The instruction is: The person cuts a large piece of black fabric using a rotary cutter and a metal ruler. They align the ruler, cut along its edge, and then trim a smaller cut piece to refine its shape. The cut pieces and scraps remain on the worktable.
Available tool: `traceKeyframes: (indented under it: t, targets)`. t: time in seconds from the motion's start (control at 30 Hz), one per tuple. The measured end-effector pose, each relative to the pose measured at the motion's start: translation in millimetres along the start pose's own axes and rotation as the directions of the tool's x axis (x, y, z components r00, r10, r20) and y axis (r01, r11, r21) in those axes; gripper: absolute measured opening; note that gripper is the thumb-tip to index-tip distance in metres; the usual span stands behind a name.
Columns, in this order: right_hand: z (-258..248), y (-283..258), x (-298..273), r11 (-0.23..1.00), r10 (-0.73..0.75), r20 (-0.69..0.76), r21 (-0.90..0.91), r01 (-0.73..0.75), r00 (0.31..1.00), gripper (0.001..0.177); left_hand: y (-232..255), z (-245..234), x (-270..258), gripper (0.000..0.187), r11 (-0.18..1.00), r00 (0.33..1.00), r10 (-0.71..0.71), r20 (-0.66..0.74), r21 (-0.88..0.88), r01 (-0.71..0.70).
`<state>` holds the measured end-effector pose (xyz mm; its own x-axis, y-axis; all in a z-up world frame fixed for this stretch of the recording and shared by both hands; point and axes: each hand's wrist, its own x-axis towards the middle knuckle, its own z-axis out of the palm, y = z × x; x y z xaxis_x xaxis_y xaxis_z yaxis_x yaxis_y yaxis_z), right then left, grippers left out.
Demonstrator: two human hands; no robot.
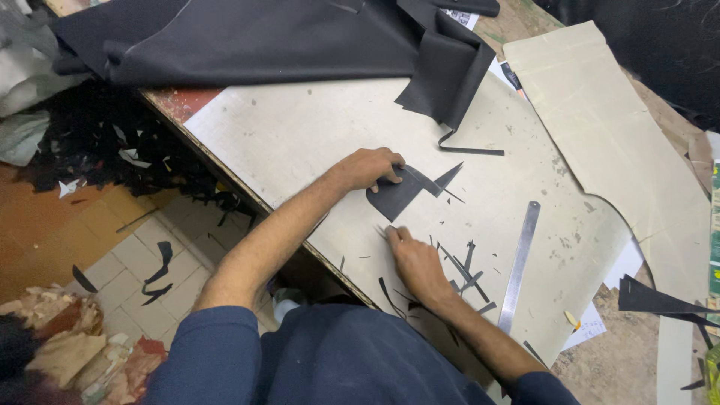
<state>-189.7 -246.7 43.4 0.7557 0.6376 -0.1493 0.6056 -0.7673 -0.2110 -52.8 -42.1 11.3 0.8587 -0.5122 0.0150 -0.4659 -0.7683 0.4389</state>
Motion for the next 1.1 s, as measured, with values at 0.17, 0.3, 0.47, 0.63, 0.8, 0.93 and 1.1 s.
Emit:
traceKeyframes:
  t: [0.17, 0.3, 0.47, 0.63, 0.8, 0.93, 1.1]
  targets:
    - [2.8, 20.9, -21.1, 0.985, 0.037, -0.057, 0.170, -0.027, 0.998, 0.040, 15.8, 10.8, -9.6, 0.023, 0.931, 0.960, 0.233, -0.153, 0.322, -0.175]
    - [-28.3, 80.0, -3.4, 0.936, 0.324, -0.345, 0.255, -0.244, 0.881, 0.024, 41.4, 37.1, -21.3, 0.014, 0.856, 0.985, 0.121, -0.121, 0.515, -0.042]
    - [-42.2, 113.8, 38.1, 0.981, 0.141, -0.438, 0.182, -0.066, 0.888, 0.027, 70.3, 69.0, -24.5, 0.025, 0.842, 0.947, -0.031, -0.319, 0.502, 0.196]
    - [-27.9, 108.3, 82.6, 0.973, 0.052, -0.414, 0.225, 0.047, 0.909, 0.026, 79.6, 76.7, -26.6, 0.052, 0.880, 0.896, -0.136, -0.423, 0.364, 0.306]
    - [-19.4, 104.2, 104.3, 0.976, 0.047, -0.353, 0.216, 0.032, 0.935, 0.027, 82.8, 63.1, -21.7, 0.055, 0.867, 0.920, -0.202, -0.336, 0.376, 0.328]
    - [-16.1, 101.6, 107.9, 0.990, 0.077, -0.265, 0.136, -0.041, 0.961, 0.041, 87.3, 53.5, -18.7, 0.063, 0.851, 0.936, -0.253, -0.243, 0.406, 0.335]
    - [-12.5, 107.6, 111.9, 0.997, 0.026, -0.234, 0.082, -0.007, 0.972, 0.044, 90.1, 47.1, -17.2, 0.066, 0.870, 0.927, -0.270, -0.260, 0.347, 0.350]
